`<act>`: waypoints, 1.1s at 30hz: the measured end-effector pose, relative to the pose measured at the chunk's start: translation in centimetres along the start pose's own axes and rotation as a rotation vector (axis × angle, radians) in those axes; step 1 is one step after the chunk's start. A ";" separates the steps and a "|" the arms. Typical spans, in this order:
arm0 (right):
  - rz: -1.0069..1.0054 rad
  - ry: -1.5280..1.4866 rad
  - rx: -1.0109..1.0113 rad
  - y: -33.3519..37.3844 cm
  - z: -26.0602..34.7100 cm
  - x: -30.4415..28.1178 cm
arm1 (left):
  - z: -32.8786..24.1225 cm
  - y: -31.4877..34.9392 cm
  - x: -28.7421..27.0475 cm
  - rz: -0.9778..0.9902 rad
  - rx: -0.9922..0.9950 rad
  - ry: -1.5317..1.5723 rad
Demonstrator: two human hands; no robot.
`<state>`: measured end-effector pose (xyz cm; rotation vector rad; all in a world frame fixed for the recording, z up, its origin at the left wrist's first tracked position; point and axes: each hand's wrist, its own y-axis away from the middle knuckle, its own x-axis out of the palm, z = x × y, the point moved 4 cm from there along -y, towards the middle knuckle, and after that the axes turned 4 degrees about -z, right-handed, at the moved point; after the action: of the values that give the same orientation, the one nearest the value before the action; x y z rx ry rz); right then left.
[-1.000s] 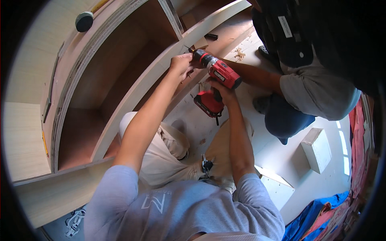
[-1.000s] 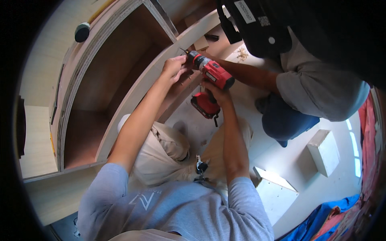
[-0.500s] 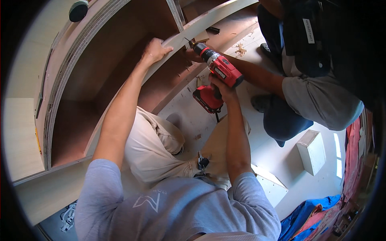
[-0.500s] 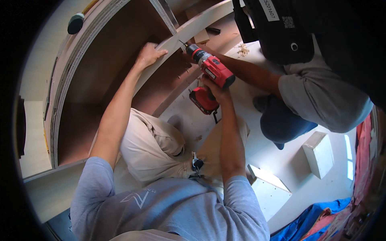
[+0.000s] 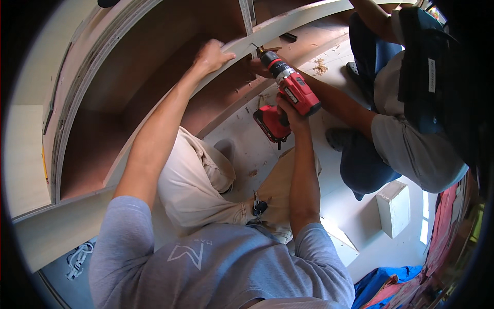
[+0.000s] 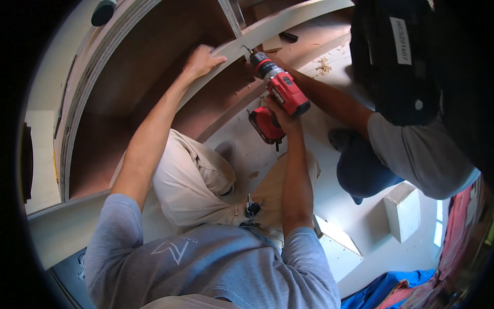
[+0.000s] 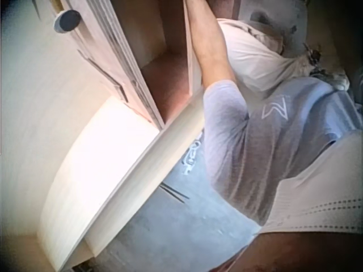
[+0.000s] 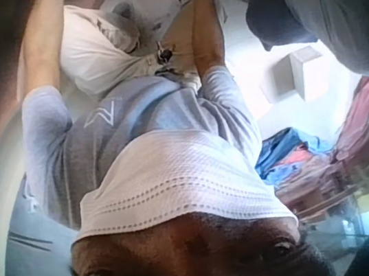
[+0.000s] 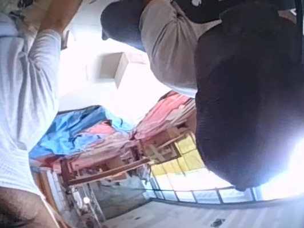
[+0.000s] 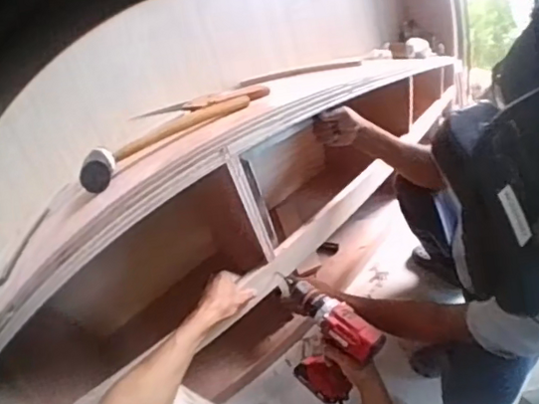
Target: The person uses a power drill to drive screws into wooden trim and panels of a cabinet frame while kneeling on the floor, holding the pieces in place by hand.
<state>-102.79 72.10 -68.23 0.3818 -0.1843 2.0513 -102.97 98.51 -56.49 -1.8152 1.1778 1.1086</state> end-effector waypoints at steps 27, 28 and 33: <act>0.082 0.213 -0.043 -2.2 -0.1 0.4 | 0.7 0.3 0.4 0.041 -0.048 0.055; 0.084 0.187 -0.016 -2.3 -0.3 0.4 | 0.7 0.3 0.5 0.018 -0.046 0.040; 0.108 0.111 -0.077 -2.3 0.0 0.8 | 0.7 0.3 0.7 -0.037 -0.018 0.012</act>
<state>-101.15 73.91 -67.98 0.2139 -0.2203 2.1585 -103.29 98.81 -57.41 -1.8524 1.1395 1.0922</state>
